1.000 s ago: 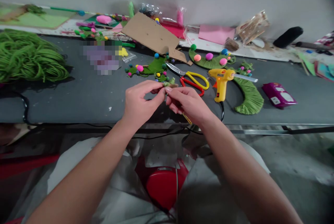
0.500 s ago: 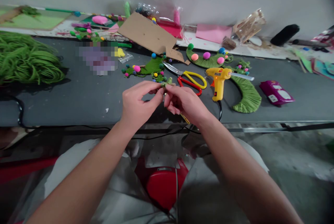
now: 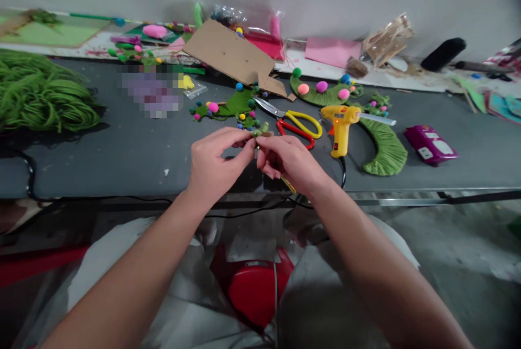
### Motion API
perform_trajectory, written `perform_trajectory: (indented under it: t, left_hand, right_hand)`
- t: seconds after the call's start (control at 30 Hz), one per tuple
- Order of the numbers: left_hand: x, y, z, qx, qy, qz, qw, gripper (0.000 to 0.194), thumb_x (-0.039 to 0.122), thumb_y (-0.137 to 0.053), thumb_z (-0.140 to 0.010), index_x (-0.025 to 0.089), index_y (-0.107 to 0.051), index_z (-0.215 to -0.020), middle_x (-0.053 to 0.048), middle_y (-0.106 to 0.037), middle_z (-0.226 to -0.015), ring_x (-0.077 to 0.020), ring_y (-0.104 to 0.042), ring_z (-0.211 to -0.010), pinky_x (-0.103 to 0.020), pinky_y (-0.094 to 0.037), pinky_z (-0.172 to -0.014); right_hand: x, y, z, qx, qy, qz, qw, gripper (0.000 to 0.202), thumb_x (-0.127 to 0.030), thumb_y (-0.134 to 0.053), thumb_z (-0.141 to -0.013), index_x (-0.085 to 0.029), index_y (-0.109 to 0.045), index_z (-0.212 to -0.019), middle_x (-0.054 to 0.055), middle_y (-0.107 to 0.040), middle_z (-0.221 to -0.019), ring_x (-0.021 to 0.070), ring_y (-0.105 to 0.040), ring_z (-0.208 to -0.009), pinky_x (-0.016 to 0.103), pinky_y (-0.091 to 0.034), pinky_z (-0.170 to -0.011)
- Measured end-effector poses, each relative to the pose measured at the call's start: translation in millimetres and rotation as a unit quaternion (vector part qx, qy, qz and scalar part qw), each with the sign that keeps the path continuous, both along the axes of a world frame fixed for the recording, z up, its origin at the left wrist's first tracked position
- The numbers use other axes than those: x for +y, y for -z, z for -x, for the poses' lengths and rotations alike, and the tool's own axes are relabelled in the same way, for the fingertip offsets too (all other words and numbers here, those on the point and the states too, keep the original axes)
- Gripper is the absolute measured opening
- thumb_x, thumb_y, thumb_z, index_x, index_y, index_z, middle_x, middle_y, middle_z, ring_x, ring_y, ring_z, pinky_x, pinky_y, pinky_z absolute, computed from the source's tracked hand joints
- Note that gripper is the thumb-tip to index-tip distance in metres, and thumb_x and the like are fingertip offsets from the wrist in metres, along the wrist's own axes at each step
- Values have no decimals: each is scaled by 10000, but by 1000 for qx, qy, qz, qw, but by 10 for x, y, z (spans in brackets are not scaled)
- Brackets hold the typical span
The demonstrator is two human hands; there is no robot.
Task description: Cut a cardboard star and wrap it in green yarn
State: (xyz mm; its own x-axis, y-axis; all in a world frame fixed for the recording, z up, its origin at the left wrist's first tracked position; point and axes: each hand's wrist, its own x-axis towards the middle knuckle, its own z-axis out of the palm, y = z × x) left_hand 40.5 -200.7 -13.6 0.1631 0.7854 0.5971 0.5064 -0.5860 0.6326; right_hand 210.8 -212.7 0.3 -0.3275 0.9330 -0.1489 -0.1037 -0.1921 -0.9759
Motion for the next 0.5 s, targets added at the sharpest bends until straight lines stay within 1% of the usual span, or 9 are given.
perform_trajectory:
  t: [0.33,0.5]
  left_hand:
    - [4,5,-4,-16,12,-7,1000,129,253,-678,-903,222,-795,-946,-43,-797,-944,-167,-699,-803,-296,-569,-786]
    - [0,-5,-4,-17,18,-10,1000,127,212,-688,-894,221,-798,-956,-39,-798,-941,-162,-694,-793,-295,-559,-786]
  right_hand:
    - [2,-42,17,2,0,19,1000,480,-421,-554,-947,-162,-639,-552,-1,-513,-428,78,-435,-394,234,-275,-415]
    - [1,-40,17,1,-2,14,1000,462,-365,-530,-936,-157,-648,-541,0,-510,-411,75,-421,-382,229,-271,-409]
